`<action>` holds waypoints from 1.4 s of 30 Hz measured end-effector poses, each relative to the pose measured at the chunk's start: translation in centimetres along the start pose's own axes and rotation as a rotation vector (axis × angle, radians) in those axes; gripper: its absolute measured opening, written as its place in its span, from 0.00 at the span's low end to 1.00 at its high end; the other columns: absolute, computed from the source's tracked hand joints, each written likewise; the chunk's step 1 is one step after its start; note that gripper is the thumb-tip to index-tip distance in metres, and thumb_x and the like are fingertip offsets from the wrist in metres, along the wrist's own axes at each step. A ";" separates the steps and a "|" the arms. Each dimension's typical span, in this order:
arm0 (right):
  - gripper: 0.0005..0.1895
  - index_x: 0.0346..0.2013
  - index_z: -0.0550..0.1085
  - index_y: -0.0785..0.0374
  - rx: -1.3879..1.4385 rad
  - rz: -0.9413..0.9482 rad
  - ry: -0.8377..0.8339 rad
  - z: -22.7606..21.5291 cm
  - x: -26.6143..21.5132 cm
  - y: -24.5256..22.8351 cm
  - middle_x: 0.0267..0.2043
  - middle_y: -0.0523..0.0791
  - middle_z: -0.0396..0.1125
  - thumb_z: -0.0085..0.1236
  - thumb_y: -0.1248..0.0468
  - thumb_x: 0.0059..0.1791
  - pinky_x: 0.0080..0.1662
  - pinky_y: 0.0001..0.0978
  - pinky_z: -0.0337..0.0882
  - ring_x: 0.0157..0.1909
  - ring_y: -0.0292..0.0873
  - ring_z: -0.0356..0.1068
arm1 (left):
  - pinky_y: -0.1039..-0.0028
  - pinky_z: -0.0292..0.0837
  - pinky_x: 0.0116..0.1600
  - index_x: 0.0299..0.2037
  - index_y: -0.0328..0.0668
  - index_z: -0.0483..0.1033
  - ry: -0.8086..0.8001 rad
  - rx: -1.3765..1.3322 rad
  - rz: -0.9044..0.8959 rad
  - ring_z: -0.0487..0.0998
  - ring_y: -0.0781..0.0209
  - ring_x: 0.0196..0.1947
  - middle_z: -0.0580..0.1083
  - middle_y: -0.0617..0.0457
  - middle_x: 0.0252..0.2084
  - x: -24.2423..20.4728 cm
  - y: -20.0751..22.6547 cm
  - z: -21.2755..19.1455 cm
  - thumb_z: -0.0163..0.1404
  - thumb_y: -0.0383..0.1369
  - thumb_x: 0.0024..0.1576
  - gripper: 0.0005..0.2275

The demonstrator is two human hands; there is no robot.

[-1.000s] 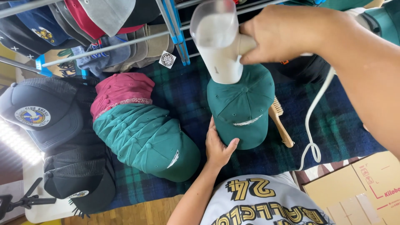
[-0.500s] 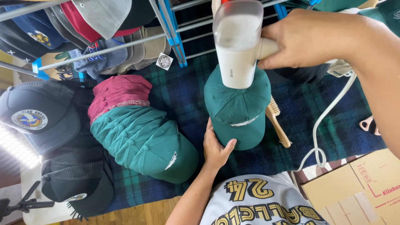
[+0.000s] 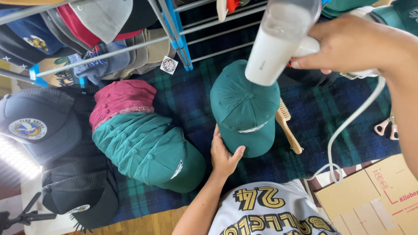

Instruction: The person is using a handheld steamer and a brush to treat a green baseball cap, likely to remove wrinkles or clean it.

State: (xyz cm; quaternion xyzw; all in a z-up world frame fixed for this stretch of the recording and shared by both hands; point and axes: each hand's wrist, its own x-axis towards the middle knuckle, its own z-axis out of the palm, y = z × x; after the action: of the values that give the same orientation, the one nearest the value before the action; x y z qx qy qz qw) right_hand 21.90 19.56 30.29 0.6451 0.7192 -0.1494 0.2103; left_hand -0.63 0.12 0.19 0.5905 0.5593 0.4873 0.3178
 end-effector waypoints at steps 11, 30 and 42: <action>0.23 0.66 0.68 0.67 1.076 0.096 -0.152 6.5 5.2 7.0 0.41 0.58 0.69 0.55 0.66 0.55 0.37 0.45 0.73 0.38 0.54 0.69 | 0.52 0.67 0.65 0.63 0.30 0.62 0.008 0.009 -0.022 0.61 0.37 0.73 0.58 0.33 0.73 -0.2 -0.5 0.3 0.50 0.61 0.54 0.39; 0.14 0.42 0.72 0.75 2.022 0.238 0.228 33.9 -3.1 2.3 0.21 0.59 0.67 0.59 0.65 0.50 0.20 0.49 0.71 0.13 0.54 0.66 | 0.52 0.67 0.62 0.52 0.32 0.64 0.024 0.007 0.090 0.68 0.30 0.64 0.67 0.29 0.60 -0.4 -2.6 0.7 0.59 0.51 0.53 0.30; 0.11 0.33 0.72 0.73 1.993 0.004 0.402 31.7 -3.5 0.9 0.14 0.53 0.63 0.55 0.65 0.53 0.24 0.41 0.70 0.13 0.48 0.65 | 0.46 0.65 0.63 0.51 0.32 0.65 0.039 -0.011 0.090 0.66 0.27 0.65 0.69 0.31 0.55 -0.9 -3.6 0.8 0.61 0.49 0.53 0.29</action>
State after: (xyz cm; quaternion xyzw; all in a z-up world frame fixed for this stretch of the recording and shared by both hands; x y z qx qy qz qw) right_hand 26.49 1.28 4.60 0.5409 0.2883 -0.5694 -0.5477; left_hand -1.03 0.04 -3.54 0.6040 0.5356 0.5154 0.2877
